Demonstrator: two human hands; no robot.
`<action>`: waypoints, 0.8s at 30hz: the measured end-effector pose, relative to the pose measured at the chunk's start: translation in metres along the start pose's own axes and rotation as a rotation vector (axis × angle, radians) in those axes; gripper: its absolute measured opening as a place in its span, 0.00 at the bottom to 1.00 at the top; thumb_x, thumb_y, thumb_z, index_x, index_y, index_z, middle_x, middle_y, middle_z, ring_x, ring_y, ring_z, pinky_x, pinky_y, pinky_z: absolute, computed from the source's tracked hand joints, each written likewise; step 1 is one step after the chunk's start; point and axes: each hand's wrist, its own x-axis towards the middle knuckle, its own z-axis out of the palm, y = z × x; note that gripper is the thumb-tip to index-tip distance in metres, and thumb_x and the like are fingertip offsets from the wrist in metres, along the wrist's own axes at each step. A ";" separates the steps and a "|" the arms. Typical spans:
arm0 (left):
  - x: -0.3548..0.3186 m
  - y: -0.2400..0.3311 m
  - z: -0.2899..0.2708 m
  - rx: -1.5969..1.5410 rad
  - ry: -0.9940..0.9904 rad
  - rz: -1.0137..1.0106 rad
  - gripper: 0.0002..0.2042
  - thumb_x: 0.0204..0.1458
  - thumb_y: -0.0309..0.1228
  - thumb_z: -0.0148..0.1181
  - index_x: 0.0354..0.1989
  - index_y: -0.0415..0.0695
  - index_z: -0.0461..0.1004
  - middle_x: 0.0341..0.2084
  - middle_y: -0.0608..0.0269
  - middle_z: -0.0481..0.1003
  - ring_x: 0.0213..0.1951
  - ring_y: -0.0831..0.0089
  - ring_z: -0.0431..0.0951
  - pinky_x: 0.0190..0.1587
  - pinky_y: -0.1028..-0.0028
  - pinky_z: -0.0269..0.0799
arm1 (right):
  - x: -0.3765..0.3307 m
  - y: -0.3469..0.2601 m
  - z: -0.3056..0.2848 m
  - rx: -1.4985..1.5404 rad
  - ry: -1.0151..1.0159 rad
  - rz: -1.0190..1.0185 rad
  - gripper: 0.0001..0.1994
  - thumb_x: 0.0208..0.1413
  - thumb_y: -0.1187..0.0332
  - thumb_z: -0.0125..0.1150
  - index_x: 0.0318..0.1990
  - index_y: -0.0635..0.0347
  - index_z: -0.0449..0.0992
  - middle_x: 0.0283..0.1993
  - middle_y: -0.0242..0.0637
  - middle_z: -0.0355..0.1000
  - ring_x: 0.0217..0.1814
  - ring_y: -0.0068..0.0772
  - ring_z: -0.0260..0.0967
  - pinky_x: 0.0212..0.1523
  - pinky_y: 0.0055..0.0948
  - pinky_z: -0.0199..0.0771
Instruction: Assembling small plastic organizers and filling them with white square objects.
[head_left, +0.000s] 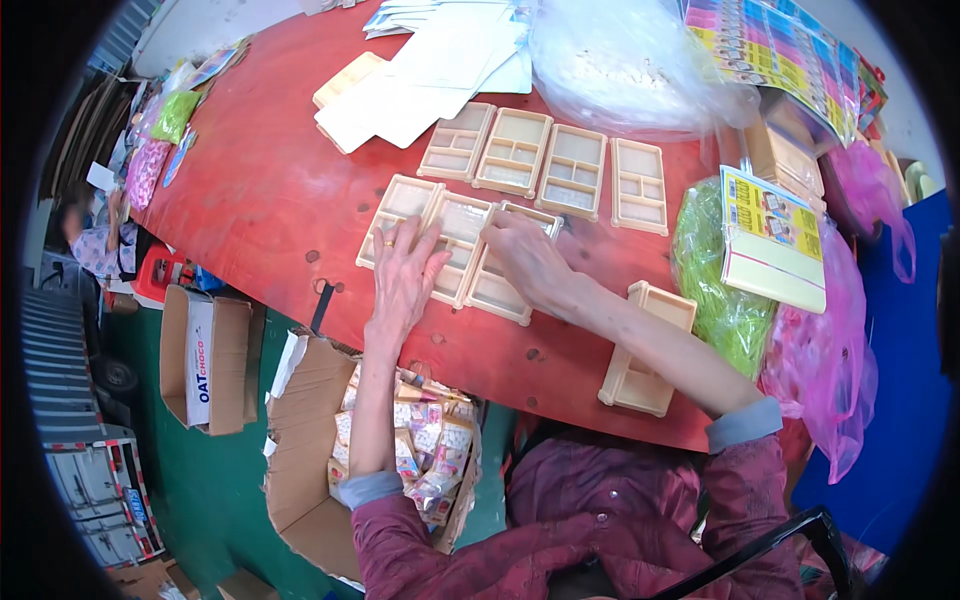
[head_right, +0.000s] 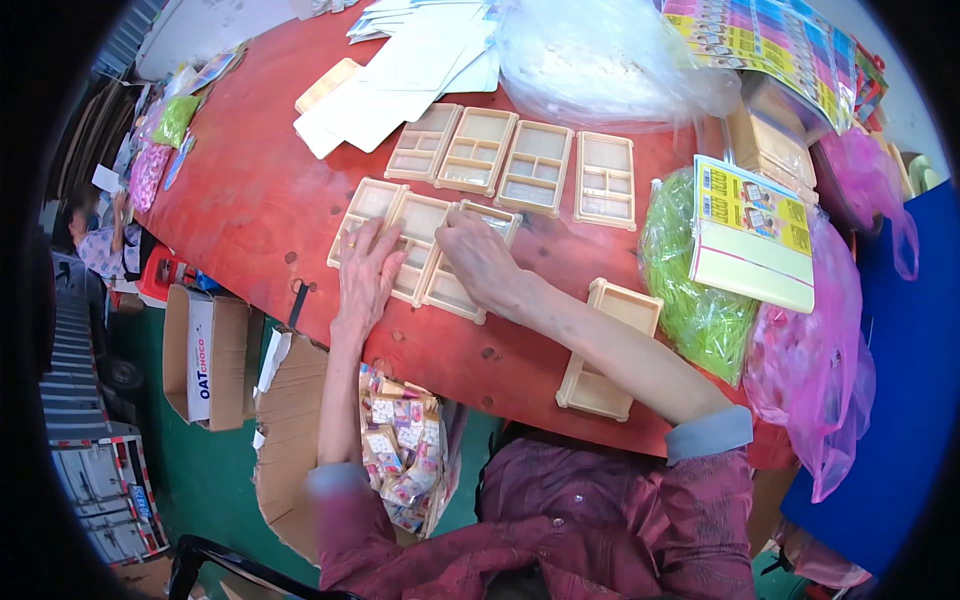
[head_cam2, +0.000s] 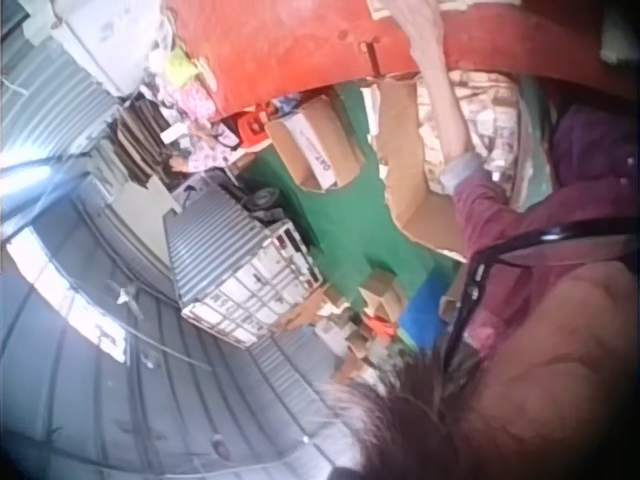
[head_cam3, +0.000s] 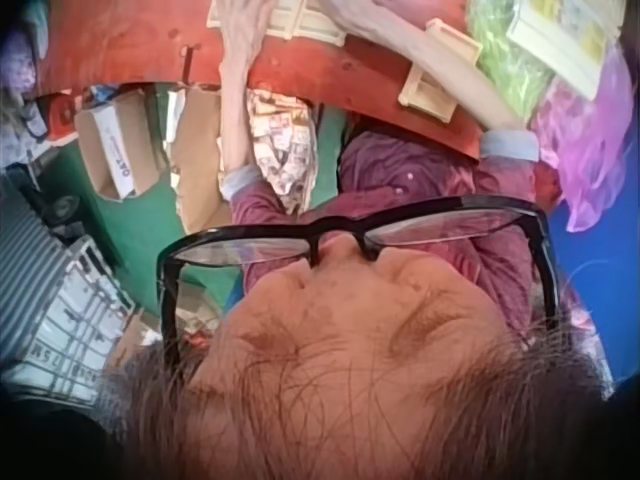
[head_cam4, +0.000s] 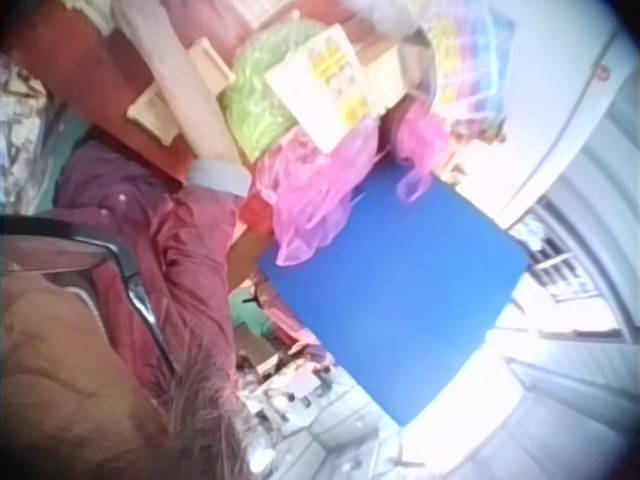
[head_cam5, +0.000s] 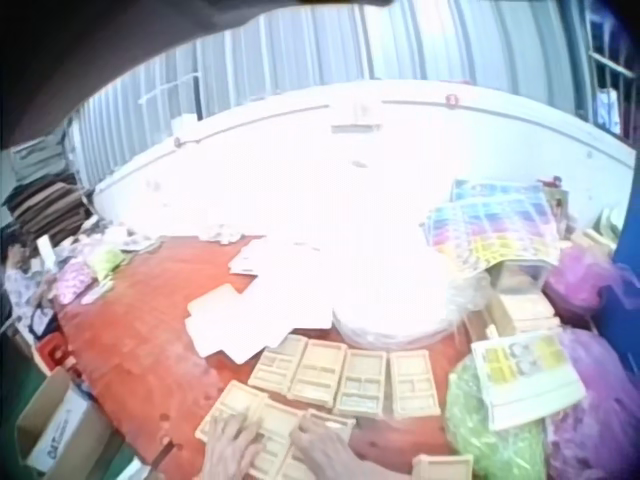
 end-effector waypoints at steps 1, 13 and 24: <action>0.000 0.000 0.000 0.007 0.011 0.008 0.20 0.52 0.36 0.59 0.52 0.41 0.73 0.51 0.49 0.68 0.51 0.48 0.67 0.61 0.46 0.55 | -0.001 0.000 0.000 -0.007 -0.001 -0.014 0.03 0.43 0.80 0.52 0.28 0.72 0.69 0.35 0.52 0.69 0.43 0.53 0.69 0.42 0.42 0.71; 0.008 -0.011 0.000 0.002 0.121 -0.006 0.17 0.57 0.31 0.52 0.54 0.37 0.70 0.54 0.43 0.66 0.55 0.46 0.65 0.56 0.55 0.61 | -0.027 0.000 -0.093 -0.040 -0.002 -0.002 0.05 0.48 0.75 0.57 0.27 0.68 0.69 0.29 0.51 0.68 0.34 0.53 0.70 0.33 0.44 0.68; -0.043 0.167 -0.002 -0.603 0.013 0.000 0.09 0.50 0.23 0.60 0.40 0.36 0.76 0.40 0.49 0.75 0.43 0.55 0.76 0.45 0.64 0.74 | -0.141 -0.042 -0.134 -0.121 -0.325 0.534 0.14 0.52 0.62 0.63 0.25 0.66 0.79 0.17 0.50 0.70 0.22 0.50 0.71 0.27 0.42 0.70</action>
